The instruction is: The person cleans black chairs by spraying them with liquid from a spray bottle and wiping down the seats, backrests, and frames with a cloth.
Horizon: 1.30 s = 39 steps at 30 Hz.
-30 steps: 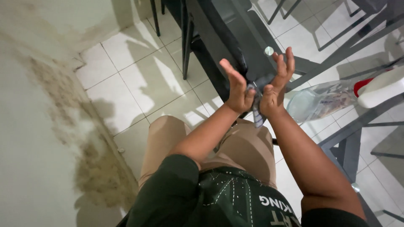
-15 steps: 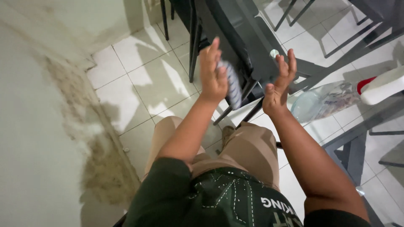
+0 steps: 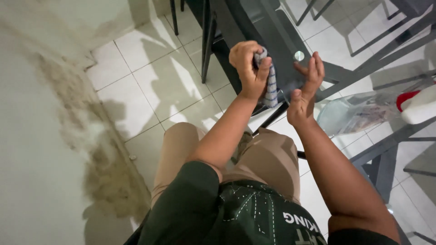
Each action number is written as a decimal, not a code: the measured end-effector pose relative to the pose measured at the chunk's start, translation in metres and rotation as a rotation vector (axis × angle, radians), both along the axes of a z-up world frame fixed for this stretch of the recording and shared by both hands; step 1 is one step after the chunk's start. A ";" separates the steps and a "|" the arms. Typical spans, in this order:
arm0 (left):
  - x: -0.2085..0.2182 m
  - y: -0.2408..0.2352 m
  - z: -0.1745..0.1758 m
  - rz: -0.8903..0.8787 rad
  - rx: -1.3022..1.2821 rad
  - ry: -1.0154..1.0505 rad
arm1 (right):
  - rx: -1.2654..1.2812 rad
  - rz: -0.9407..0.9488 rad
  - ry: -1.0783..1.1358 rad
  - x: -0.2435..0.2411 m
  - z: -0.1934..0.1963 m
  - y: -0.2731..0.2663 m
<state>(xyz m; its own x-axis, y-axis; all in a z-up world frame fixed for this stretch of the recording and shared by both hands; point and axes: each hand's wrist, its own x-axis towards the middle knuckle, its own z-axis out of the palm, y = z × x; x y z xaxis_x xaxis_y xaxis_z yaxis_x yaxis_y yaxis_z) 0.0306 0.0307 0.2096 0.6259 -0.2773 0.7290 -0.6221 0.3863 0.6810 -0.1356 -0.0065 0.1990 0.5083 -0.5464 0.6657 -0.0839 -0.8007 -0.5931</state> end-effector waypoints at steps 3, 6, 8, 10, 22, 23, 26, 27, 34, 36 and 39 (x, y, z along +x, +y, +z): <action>0.000 0.000 0.010 0.125 -0.053 -0.065 | -0.001 0.006 0.004 0.000 0.001 0.001; 0.007 0.005 0.009 0.108 0.008 -0.187 | 0.010 0.004 0.014 -0.001 0.001 0.001; 0.009 0.009 0.006 0.035 0.081 -0.197 | 0.012 0.002 0.016 -0.001 0.001 0.000; 0.009 0.015 0.007 -0.019 0.157 -0.175 | 0.005 0.000 0.015 -0.001 0.003 0.000; -0.042 0.009 -0.095 -0.189 0.181 0.055 | 0.022 0.047 -0.010 0.004 0.004 0.000; -0.042 0.009 -0.111 -0.184 0.154 0.027 | 0.016 0.049 -0.006 0.005 0.006 0.001; -0.046 0.011 -0.146 -0.242 0.197 0.124 | -0.011 0.054 0.027 0.005 0.010 0.005; -0.045 0.010 -0.149 -0.274 0.233 0.186 | -0.028 0.051 0.047 0.006 0.012 0.005; -0.004 -0.007 -0.054 -0.135 0.090 -0.044 | -0.187 0.045 0.257 0.006 0.031 0.020; 0.007 -0.013 -0.030 -0.103 0.066 -0.095 | -0.192 -0.010 0.255 0.007 0.036 0.025; 0.006 -0.008 -0.038 -0.138 0.032 -0.130 | -0.160 -0.046 0.258 0.010 0.039 0.028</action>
